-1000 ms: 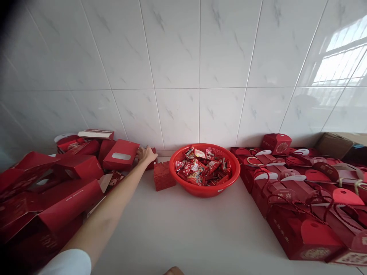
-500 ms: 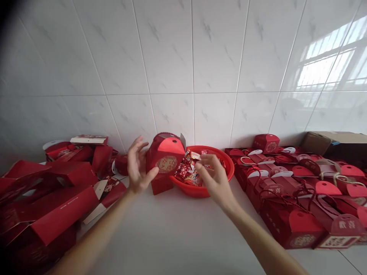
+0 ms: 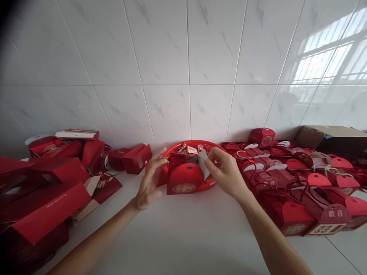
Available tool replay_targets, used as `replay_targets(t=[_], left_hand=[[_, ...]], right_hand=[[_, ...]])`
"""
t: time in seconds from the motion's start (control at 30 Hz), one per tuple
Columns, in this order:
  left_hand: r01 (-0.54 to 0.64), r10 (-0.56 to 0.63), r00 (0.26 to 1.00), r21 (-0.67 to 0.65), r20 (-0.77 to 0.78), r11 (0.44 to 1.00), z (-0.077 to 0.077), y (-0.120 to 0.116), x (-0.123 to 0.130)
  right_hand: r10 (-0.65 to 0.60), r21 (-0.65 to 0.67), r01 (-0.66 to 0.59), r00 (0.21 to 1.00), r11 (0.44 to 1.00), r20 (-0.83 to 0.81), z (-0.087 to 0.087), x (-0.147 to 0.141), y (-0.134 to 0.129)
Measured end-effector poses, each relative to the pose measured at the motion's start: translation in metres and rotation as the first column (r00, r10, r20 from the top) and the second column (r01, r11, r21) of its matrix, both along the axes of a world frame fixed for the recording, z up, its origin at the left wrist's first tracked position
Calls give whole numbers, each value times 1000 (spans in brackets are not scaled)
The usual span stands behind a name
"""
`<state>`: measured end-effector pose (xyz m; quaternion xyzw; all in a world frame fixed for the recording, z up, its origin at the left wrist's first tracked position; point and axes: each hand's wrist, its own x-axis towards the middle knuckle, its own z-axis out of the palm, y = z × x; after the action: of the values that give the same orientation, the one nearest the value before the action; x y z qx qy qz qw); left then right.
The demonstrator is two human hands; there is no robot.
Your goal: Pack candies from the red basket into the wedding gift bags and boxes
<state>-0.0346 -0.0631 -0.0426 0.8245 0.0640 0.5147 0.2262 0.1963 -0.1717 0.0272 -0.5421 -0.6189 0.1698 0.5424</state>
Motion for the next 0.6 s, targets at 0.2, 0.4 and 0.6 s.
replay_targets(t=[0.2, 0.4, 0.6], left_hand=[[41, -48, 998, -146, -45, 988, 24, -23, -5], [10, -27, 910, -44, -413, 999, 46, -54, -10], [-209, 214, 829, 70, -516, 975, 49, -52, -13]], right_hand=[[46, -26, -42, 974, 999, 220, 1, -20, -22], [135, -92, -109, 924, 990, 357, -2, -30, -30], [310, -278, -220, 887, 935, 342, -8, -20, -24]])
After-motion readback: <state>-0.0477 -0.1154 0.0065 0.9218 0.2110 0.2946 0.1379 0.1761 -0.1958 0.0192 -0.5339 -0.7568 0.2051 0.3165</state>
